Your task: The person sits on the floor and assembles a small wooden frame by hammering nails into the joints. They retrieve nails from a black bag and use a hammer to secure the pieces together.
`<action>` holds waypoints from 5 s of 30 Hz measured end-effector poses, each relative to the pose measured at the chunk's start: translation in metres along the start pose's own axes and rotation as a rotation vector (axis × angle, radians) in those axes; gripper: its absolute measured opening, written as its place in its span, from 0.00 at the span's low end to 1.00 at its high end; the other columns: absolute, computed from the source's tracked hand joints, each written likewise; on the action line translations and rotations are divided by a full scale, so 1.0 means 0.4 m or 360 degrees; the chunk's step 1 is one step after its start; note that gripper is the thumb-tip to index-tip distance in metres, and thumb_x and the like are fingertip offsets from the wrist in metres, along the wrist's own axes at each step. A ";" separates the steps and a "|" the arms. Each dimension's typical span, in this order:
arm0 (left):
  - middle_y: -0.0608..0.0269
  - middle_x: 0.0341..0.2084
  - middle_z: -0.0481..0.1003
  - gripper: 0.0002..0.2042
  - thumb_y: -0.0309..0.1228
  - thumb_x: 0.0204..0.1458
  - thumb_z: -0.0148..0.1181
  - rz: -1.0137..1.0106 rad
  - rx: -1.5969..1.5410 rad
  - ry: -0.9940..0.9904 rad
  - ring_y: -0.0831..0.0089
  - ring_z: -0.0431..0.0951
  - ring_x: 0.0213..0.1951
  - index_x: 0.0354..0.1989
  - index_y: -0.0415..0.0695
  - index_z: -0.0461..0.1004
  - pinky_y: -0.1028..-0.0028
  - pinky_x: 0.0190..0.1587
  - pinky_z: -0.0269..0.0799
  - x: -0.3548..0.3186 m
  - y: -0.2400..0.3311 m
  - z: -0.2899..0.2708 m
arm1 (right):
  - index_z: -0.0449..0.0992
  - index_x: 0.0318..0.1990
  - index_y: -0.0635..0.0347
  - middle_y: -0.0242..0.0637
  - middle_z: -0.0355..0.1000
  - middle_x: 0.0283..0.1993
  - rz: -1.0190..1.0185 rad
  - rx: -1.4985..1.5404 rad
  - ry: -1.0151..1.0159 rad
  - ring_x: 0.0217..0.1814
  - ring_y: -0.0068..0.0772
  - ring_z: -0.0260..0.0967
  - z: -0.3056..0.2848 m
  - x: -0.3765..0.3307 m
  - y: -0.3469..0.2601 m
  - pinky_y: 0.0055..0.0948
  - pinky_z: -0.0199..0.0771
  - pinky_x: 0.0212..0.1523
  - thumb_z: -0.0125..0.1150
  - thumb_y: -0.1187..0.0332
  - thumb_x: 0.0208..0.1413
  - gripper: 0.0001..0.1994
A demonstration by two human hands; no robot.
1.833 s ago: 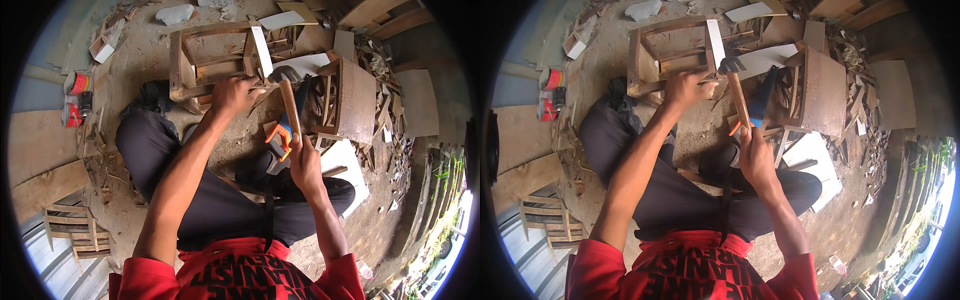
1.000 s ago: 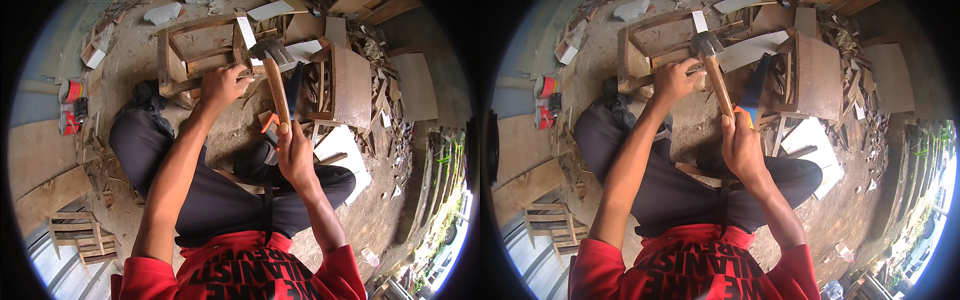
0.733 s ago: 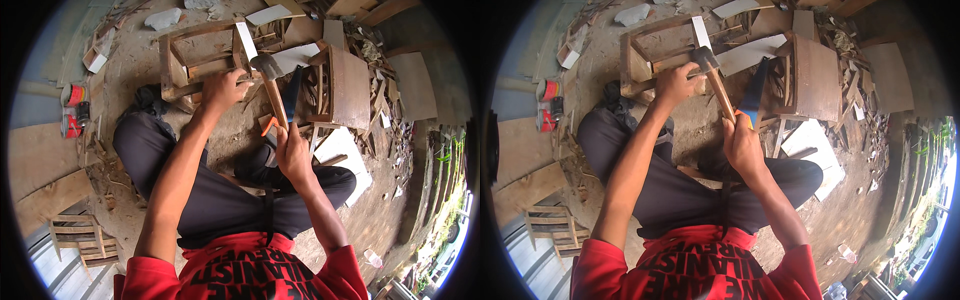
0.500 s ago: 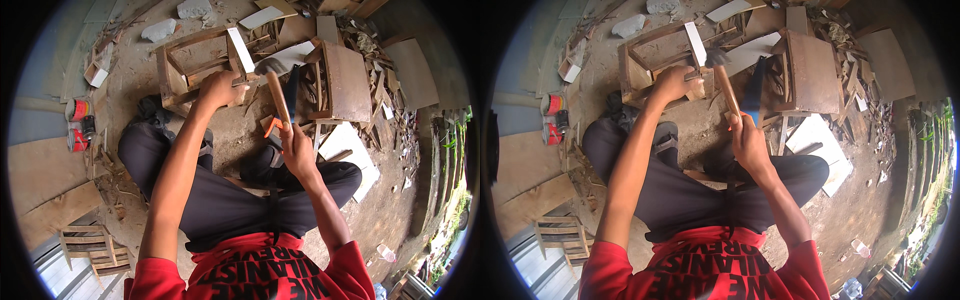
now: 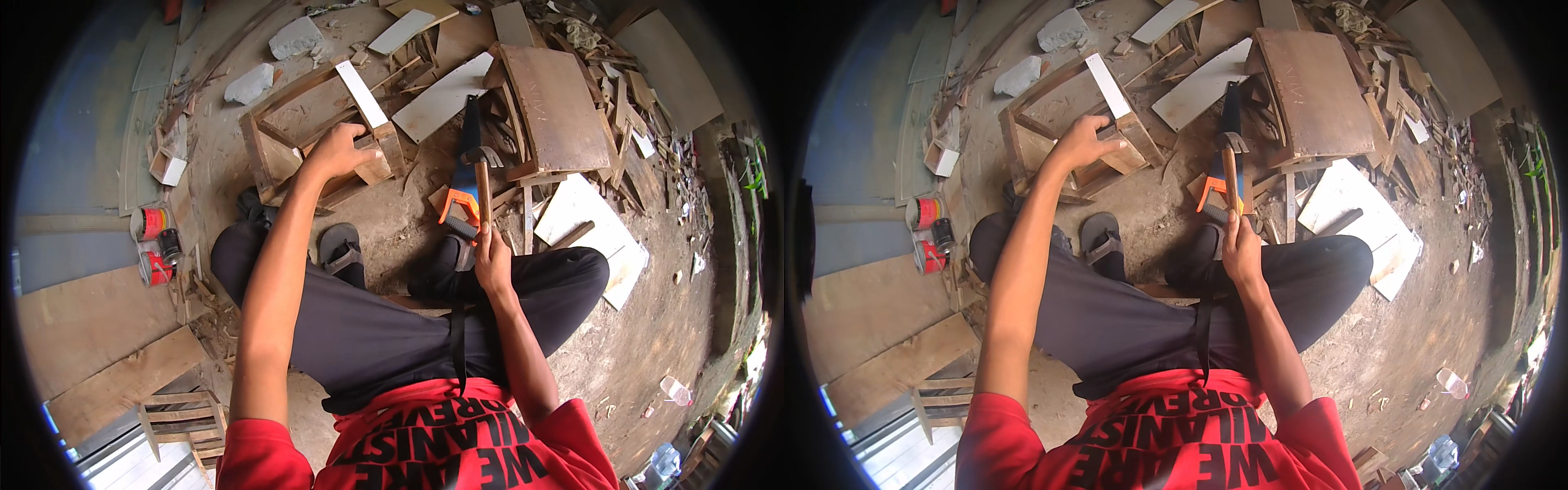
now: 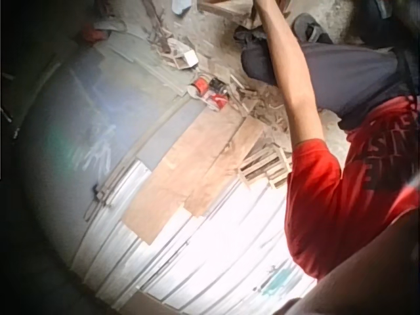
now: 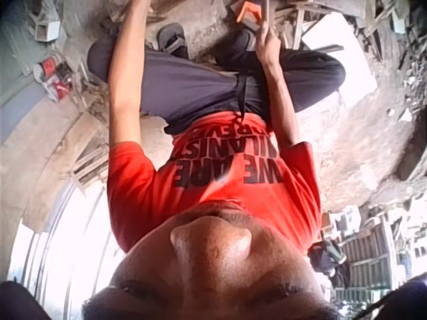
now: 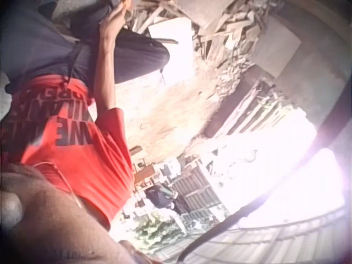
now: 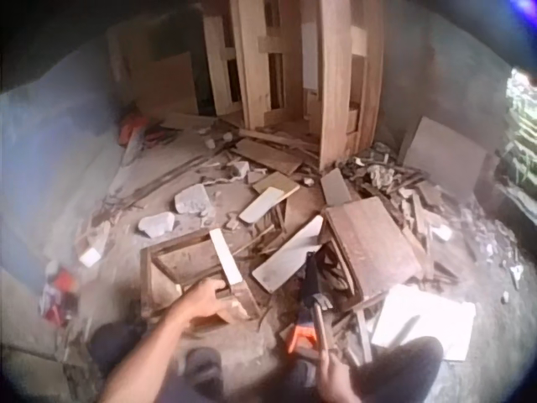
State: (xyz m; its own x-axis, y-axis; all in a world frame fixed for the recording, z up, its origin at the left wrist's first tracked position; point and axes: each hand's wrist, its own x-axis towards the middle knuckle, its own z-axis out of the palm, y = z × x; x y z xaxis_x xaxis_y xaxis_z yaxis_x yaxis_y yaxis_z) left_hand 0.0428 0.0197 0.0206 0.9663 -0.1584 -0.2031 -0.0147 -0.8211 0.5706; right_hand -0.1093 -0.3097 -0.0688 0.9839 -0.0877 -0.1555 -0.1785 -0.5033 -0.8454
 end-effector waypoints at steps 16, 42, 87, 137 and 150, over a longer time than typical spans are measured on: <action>0.37 0.39 0.78 0.19 0.37 0.48 0.71 0.0256 0.0424 0.0448 0.40 0.77 0.45 0.37 0.34 0.75 0.54 0.46 0.74 -0.030 0.038 0.044 | 0.70 0.38 0.71 0.66 0.70 0.26 -0.0021 0.0097 -0.0174 0.35 0.72 0.72 -0.009 0.006 0.020 0.55 0.68 0.32 0.47 0.57 0.71 0.21; 0.35 0.36 0.79 0.21 0.38 0.43 0.75 -0.0081 0.0498 0.0307 0.39 0.79 0.42 0.33 0.31 0.76 0.53 0.46 0.76 -0.057 0.039 0.027 | 0.72 0.38 0.72 0.65 0.73 0.28 0.0060 -0.0091 -0.0221 0.36 0.70 0.74 -0.002 0.012 0.010 0.54 0.70 0.35 0.45 0.52 0.71 0.25; 0.43 0.38 0.80 0.20 0.40 0.44 0.72 -0.0007 0.0557 0.0387 0.44 0.79 0.44 0.41 0.39 0.78 0.53 0.45 0.76 -0.052 -0.028 0.052 | 0.64 0.35 0.70 0.56 0.69 0.18 -0.0716 -0.0242 -0.0444 0.24 0.67 0.70 -0.014 0.030 -0.359 0.52 0.65 0.23 0.54 0.63 0.68 0.16; 0.37 0.37 0.79 0.28 0.47 0.45 0.74 -0.0126 0.0383 0.0398 0.43 0.79 0.45 0.43 0.32 0.79 0.55 0.48 0.75 -0.097 -0.008 0.020 | 0.61 0.32 0.49 0.19 0.49 0.16 0.0894 0.1268 -0.0462 0.11 0.15 0.47 -0.004 0.114 -0.185 0.20 0.45 0.11 0.57 0.46 0.65 0.20; 0.57 0.28 0.82 0.25 0.53 0.43 0.72 -0.0156 0.0622 0.0638 0.58 0.84 0.31 0.39 0.45 0.77 0.62 0.31 0.78 -0.139 -0.045 0.037 | 0.71 0.41 0.66 0.60 0.77 0.34 -0.0250 -0.0771 -0.0229 0.40 0.62 0.77 0.268 0.393 -0.004 0.48 0.76 0.38 0.57 0.56 0.64 0.17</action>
State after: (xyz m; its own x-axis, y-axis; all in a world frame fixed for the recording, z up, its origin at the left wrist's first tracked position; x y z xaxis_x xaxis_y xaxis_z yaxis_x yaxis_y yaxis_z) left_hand -0.0145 0.0352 0.0100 0.9889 0.0867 0.1210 0.0597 -0.9755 0.2117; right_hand 0.0451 -0.2306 -0.1467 0.9821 0.1225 -0.1430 0.0272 -0.8436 -0.5363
